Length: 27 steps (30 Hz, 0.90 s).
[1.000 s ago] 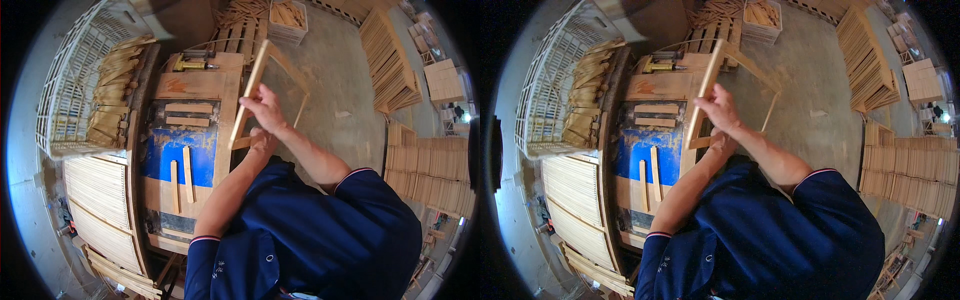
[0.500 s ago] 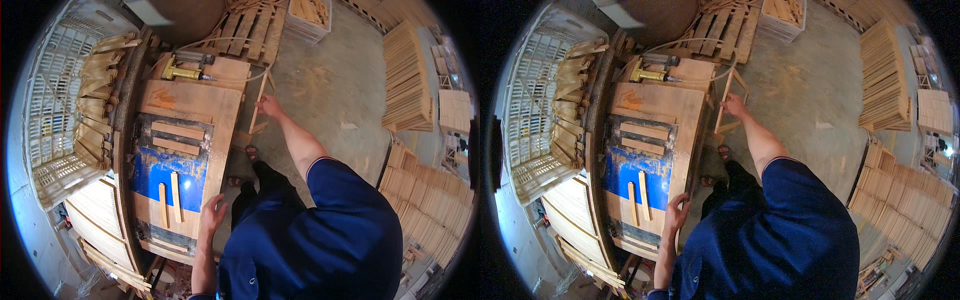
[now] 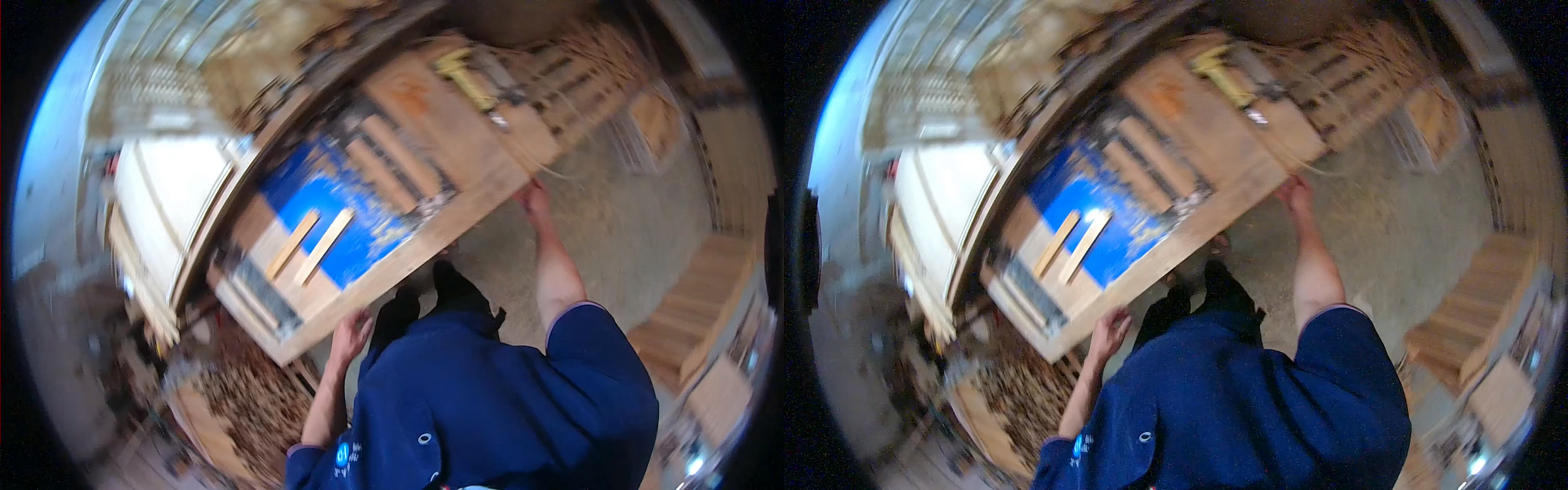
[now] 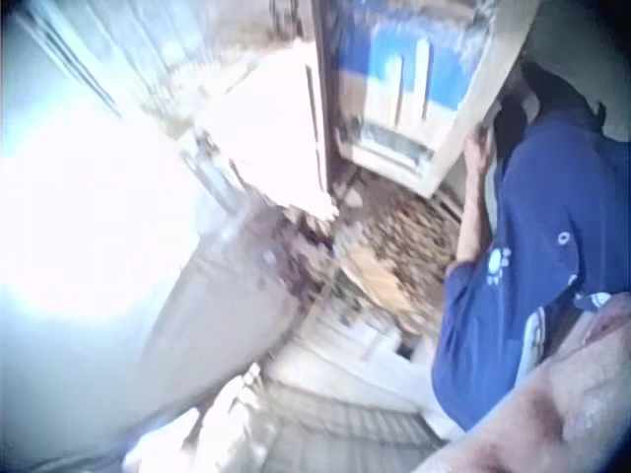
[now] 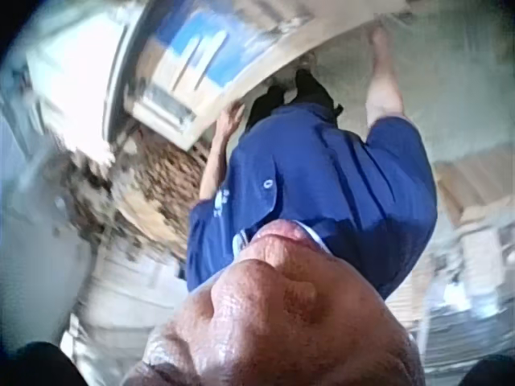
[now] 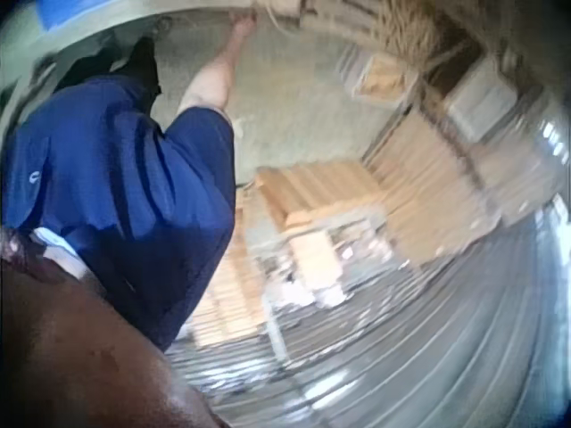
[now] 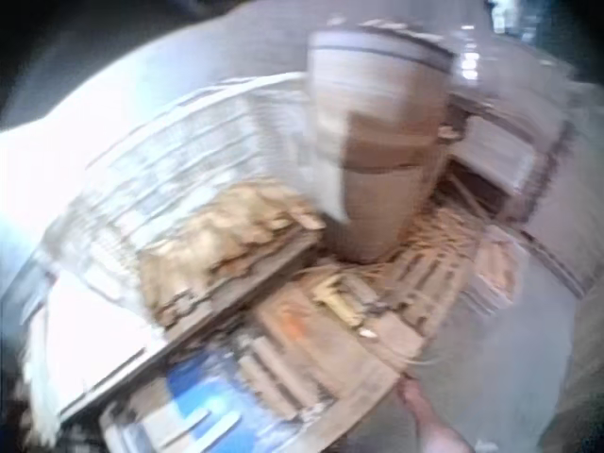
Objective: Assembling wooden slats into frames and stapling them together on a workbench.
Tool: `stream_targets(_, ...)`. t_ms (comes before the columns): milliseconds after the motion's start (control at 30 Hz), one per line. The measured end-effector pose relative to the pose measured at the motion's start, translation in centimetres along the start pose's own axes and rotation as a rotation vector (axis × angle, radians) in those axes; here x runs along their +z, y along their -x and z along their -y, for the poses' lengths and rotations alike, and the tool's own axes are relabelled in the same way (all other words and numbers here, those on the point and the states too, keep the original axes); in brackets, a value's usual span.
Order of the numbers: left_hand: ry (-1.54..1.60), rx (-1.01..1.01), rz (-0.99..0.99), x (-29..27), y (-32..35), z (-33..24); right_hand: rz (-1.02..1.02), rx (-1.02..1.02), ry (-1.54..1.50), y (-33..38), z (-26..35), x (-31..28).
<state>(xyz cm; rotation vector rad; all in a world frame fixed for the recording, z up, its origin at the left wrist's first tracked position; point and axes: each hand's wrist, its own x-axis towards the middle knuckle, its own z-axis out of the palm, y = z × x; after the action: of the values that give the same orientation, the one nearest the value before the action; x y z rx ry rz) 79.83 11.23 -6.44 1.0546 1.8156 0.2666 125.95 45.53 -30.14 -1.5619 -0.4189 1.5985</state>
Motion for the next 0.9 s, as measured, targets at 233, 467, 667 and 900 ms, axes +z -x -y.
stream_targets(233, 0.107, -0.005, -0.179, -2.5, 0.7, 0.7, 0.029, 0.117, 0.11, 2.0, 0.1, 3.8)
stream_targets(467, 0.1, 0.037, -0.561, -13.8, -2.3, 6.0, -0.133, 0.203, 0.492, 1.0, 2.3, 0.2)
stream_targets(667, -0.051, -0.177, -0.954, -35.4, -4.1, 12.0, -0.256, -0.188, 0.737, 10.2, 4.5, 6.1)
stream_targets(900, 0.124, -0.379, -0.722, -46.0, -14.4, 13.5, 0.027, -0.675, 1.125, 20.7, 0.0, 14.1)
